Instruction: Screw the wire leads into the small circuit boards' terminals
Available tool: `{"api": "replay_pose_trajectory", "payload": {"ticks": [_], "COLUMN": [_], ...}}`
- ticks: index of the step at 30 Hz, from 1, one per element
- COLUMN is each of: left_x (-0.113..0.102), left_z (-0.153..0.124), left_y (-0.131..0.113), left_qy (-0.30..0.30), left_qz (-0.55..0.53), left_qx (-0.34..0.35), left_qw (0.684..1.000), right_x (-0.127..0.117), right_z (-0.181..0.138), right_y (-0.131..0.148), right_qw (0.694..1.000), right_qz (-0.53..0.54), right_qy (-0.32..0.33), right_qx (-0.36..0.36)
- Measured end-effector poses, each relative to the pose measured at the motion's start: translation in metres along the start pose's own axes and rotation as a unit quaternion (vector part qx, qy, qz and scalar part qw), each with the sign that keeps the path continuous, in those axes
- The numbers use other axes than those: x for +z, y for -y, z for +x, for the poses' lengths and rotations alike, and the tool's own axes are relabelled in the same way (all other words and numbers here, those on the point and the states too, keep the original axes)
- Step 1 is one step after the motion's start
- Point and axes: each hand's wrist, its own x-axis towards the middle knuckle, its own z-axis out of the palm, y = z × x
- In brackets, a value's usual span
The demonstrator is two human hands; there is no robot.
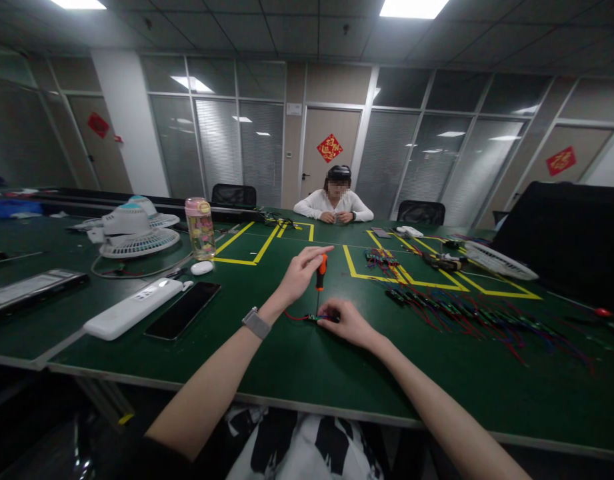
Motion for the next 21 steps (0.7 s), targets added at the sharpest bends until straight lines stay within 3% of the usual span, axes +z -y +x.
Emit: {"api": "replay_pose_trajectory", "payload": {"ticks": [3,8,13,18,21], "left_x": [-0.0011,-0.0021,-0.0016,-0.0016,-0.0020], "left_z": [0.0008,0.0011,0.0007,-0.0001,0.0003], "left_y": [-0.0001,0.0006,-0.0010,-0.0027,-0.0021], "left_qy": [0.029,-0.031,0.047,-0.003,0.023], "left_qz": [-0.069,0.020,-0.100,0.004,-0.048], "left_qx": [-0.039,-0.013,-0.047,-0.030,-0.040], "left_qw": [0.996,0.999,0.993,1.000,0.998], "right_x": [-0.0004,0.0001,0.0012,0.0014,0.0009], "right_z": [-0.0001,0.0000,0.0000,0.0001,0.0000], "right_y": [0.0017,0.0019,-0.0013,-0.0009,0.0006], "right_qw": [1.000,1.000,1.000,1.000,1.000], "right_qz": [0.000,-0.001,0.002,-0.001,-0.002], "right_qy": [0.001,0.001,0.001,-0.002,0.000], "right_qx": [0.000,0.004,-0.003,0.000,0.005]}}
